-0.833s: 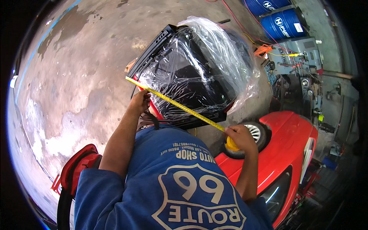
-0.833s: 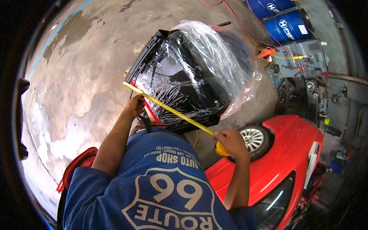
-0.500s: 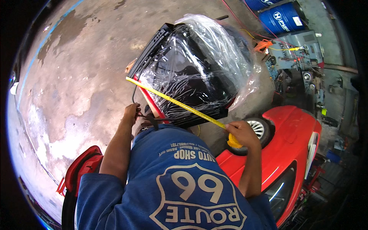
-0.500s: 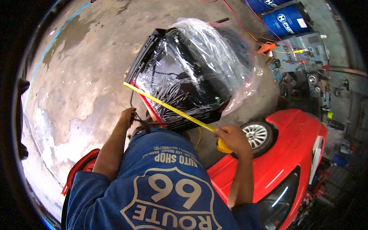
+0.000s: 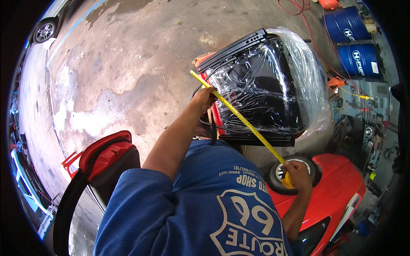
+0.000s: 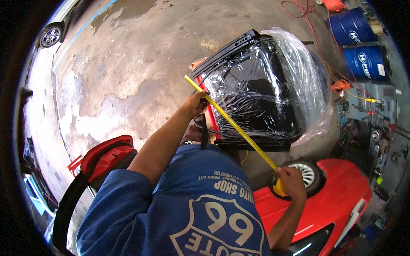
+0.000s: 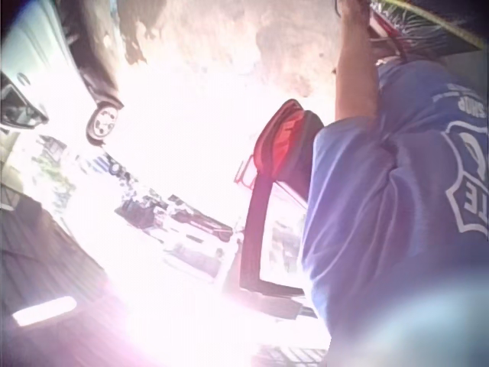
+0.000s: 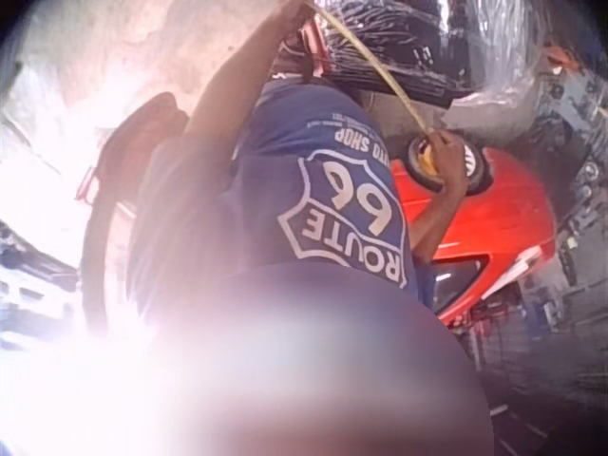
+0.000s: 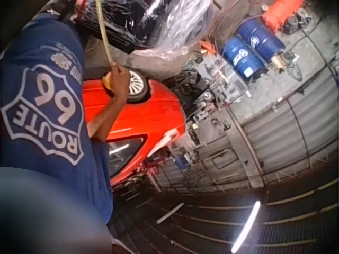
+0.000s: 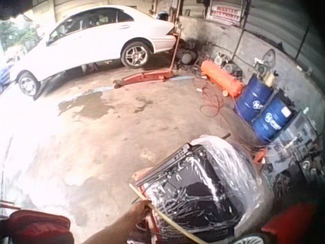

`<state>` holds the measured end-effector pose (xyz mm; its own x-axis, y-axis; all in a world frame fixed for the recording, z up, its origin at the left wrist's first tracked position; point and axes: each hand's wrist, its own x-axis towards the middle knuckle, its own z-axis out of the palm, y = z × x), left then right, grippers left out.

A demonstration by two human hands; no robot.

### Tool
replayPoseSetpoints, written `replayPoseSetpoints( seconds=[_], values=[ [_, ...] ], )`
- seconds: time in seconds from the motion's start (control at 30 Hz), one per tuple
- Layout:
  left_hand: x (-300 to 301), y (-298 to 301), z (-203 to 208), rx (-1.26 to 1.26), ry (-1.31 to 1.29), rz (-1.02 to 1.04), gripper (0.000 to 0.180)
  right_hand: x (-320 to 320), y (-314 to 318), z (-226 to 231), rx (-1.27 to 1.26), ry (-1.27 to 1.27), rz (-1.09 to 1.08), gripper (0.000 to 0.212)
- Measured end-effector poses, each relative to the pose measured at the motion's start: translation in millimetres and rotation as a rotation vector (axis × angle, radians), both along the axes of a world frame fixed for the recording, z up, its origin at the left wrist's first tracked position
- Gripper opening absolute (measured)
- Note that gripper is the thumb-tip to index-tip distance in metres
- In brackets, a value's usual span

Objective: The person uses a yellow tape measure to measure the width and depth of the trunk floor of a red car. They then measure the width of a plastic-wrapped car part resting on a stand nearby.

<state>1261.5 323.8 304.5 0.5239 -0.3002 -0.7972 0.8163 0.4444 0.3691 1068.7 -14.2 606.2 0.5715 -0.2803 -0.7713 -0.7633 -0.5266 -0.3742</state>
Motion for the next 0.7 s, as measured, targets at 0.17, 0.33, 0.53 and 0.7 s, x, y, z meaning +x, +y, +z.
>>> replayPoseSetpoints(
  seconds=[0.17,0.33,0.53,0.7],
  values=[
    [-1.9,-14.1,3.8,-0.025,-0.026,0.092,0.025,-7.4,-6.8,6.7,-0.007,-0.041,0.072,0.031],
    [-11.2,-32.1,9.8,-0.091,0.044,0.163,0.022,-9.2,-13.9,18.8,-0.069,-0.025,0.054,0.034],
    [-14.0,-36.4,19.0,0.068,0.029,0.072,0.021,-7.4,-13.3,14.8,-0.094,-0.107,0.088,0.033],
    [-12.1,-36.9,23.4,0.104,0.049,0.080,0.021,-3.8,-6.2,17.8,-0.093,-0.104,0.103,0.032]
  ],
)
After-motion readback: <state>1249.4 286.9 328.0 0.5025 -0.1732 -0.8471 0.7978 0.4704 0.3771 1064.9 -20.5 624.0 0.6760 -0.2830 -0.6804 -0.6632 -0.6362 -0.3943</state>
